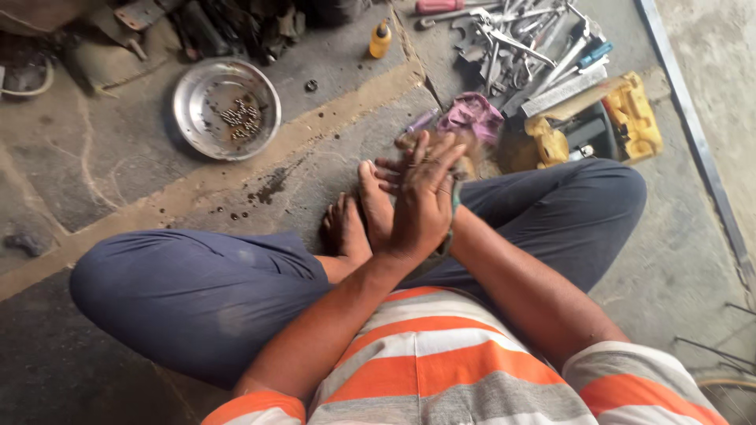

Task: The person sits on the floor and wipes a small mechanical part with a green cloth. They then stand up, walk to a nearby shelf, and return to sit down. Finally, they pick up a purple cloth and wipe a small metal ring.

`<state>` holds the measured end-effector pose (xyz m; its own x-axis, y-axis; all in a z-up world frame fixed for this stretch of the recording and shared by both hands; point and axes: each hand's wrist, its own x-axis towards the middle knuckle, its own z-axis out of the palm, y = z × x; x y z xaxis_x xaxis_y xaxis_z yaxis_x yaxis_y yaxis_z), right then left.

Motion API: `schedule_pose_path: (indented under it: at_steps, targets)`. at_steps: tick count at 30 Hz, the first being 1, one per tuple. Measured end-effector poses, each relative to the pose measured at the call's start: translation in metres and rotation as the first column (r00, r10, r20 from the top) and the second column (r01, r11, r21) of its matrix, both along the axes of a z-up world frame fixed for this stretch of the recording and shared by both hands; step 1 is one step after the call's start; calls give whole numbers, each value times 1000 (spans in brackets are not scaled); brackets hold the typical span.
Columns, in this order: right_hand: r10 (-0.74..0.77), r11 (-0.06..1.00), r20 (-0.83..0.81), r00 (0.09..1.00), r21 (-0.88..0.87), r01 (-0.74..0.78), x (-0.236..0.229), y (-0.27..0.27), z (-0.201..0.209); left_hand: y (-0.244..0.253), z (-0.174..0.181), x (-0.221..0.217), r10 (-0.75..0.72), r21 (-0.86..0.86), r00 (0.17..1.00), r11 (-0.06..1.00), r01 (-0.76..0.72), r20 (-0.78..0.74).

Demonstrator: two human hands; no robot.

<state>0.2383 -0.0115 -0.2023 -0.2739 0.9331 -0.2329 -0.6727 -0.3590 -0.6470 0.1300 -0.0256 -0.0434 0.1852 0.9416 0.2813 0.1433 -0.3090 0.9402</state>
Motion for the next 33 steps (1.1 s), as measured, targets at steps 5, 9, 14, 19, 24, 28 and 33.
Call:
schedule_pose_path:
  at_steps: [5, 9, 14, 19, 24, 28, 33]
  targets:
    - [1, 994, 362, 932, -105, 40, -51, -39, -6, 36, -25, -34, 255, -355, 960, 892, -279, -112]
    - [47, 929, 145, 988, -370, 10, -53, -20, 73, 75, -33, -76, 586, -556, 807, 696, -454, 74]
    - [-132, 917, 30, 991, -375, 134, -29, 18, 136, 44, -9, -53, 417, -418, 887, 855, -308, 199]
    - [115, 972, -50, 992, -199, -123, -38, 11, 145, 37, -17, -30, 445, 273, 856, 886, -376, -265]
    - [193, 974, -3, 981, -120, -192, -42, -12, 161, 79, -61, -82, 553, -348, 769, 686, -638, -320]
    - [184, 974, 197, 963, 95, -206, -20, -13, 189, 87, -69, -113, 804, -864, 411, 498, -75, 428]
    - [286, 957, 133, 949, 6, -290, -3, 4, 203, 52, -62, -71, -368, -404, 929, 856, 321, -41]
